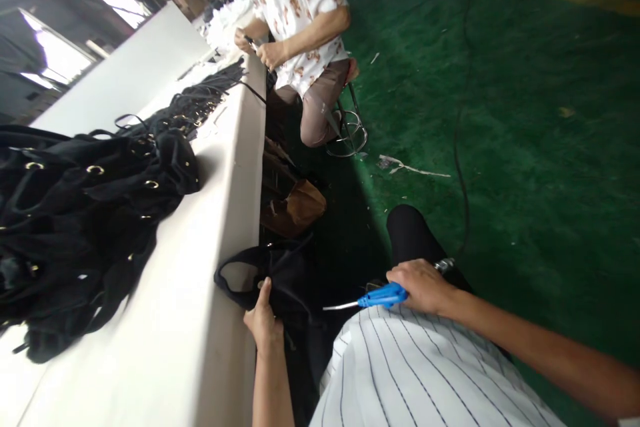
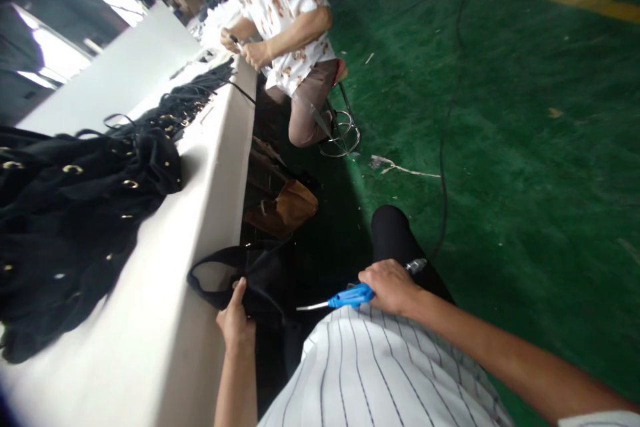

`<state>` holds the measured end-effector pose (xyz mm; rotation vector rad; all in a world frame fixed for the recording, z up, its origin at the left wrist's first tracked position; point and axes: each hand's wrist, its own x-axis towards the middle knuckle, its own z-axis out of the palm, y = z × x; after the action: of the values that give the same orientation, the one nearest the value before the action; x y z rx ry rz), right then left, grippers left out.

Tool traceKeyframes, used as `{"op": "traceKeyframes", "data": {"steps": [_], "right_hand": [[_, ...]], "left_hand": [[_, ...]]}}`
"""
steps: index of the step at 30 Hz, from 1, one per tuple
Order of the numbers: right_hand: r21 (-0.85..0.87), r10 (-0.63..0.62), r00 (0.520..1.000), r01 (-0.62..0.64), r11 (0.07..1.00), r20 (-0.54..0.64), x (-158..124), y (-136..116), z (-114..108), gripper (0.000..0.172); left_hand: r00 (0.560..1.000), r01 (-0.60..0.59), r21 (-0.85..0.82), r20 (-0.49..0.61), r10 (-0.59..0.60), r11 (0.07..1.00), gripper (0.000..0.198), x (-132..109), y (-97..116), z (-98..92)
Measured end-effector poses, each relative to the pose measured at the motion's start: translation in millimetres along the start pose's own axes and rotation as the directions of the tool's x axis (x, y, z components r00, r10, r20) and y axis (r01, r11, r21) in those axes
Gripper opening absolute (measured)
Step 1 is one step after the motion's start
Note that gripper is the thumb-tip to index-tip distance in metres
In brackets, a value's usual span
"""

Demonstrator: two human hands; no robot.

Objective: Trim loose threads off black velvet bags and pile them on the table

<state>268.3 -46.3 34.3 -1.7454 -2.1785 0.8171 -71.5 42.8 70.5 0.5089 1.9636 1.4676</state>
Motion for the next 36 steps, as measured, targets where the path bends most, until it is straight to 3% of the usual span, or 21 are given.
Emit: {"op": "traceKeyframes", "data": {"steps": [4, 8, 10, 12, 15, 20, 24, 26, 29, 30, 31, 32, 34, 35, 36], "right_hand": [[-0.047, 0.156, 0.983, -0.161, 0.986, -0.097, 2, 5, -10, 0.011], [-0.035, -0.029, 0.999, 0.028, 0.999, -0.019, -2, 6, -12, 0.010], [0.013, -0.034, 0.999, 0.034, 0.999, -0.007, -3, 9, -15, 0.014], [0.009, 0.119, 0.989, -0.118, 0.993, -0.093, -1, 17, -23, 0.015], [-0.008, 0.309, 0.922, -0.319, 0.948, -0.233, 6, 30, -38, 0.020], [-0.033, 0.194, 0.974, -0.199, 0.979, -0.118, 8, 28, -39, 0.018], [-0.084, 0.256, 0.960, -0.266, 0.960, -0.111, 3, 19, -30, 0.017], [-0.065, 0.200, 0.977, -0.205, 0.977, -0.077, 2, 18, -27, 0.017], [-0.053, 0.225, 0.972, -0.229, 0.972, -0.062, 5, 29, -27, 0.015], [-0.071, 0.287, 0.954, -0.293, 0.953, -0.081, 6, 38, -27, 0.015], [-0.091, 0.347, 0.932, -0.356, 0.930, -0.103, 7, 48, -28, 0.015], [-0.107, 0.390, 0.914, -0.402, 0.909, -0.114, 7, 59, -29, 0.015], [-0.111, 0.413, 0.906, -0.422, 0.900, -0.093, 6, 77, -31, 0.016], [-0.100, 0.406, 0.911, -0.411, 0.906, -0.068, 5, 82, -32, 0.017], [-0.088, 0.399, 0.916, -0.401, 0.912, -0.045, 3, 83, -32, 0.017]], "left_hand": [[1.000, -0.001, -0.029, -0.006, 0.001, 1.000, 0.069, -2, 3, 4.0], [1.000, -0.003, -0.028, 0.005, 0.003, 1.000, 0.068, -1, 4, 6.2], [1.000, -0.027, -0.015, 0.001, 0.027, 1.000, 0.069, 0, 2, 6.0], [0.995, -0.099, 0.021, 0.021, 0.099, 0.995, 0.066, 0, -1, 4.1], [0.963, -0.261, 0.167, 0.118, 0.244, 0.951, 0.059, -2, -5, -1.7], [0.926, -0.315, 0.345, 0.318, 0.206, 0.884, 0.055, -9, -9, -10.4], [0.920, -0.317, 0.353, 0.341, 0.195, 0.880, 0.052, -13, -10, -12.1], [0.916, -0.319, 0.352, 0.353, 0.191, 0.880, 0.051, -15, -10, -12.5], [0.889, -0.380, 0.354, 0.394, 0.233, 0.854, 0.048, -16, -8, -15.8], [0.850, -0.459, 0.350, 0.441, 0.289, 0.817, 0.045, -17, -9, -18.2], [0.770, -0.578, 0.328, 0.523, 0.366, 0.747, 0.039, -17, -9, -21.4], [0.638, -0.719, 0.280, 0.629, 0.444, 0.636, 0.032, -19, -11, -25.1], [0.247, -0.942, 0.086, 0.830, 0.500, 0.323, 0.026, -23, -18, -33.0], [0.059, -0.984, -0.028, 0.883, 0.465, 0.177, 0.032, -27, -24, -36.5], [-0.077, -0.991, -0.116, 0.907, 0.414, 0.070, 0.038, -30, -31, -39.3]]}}
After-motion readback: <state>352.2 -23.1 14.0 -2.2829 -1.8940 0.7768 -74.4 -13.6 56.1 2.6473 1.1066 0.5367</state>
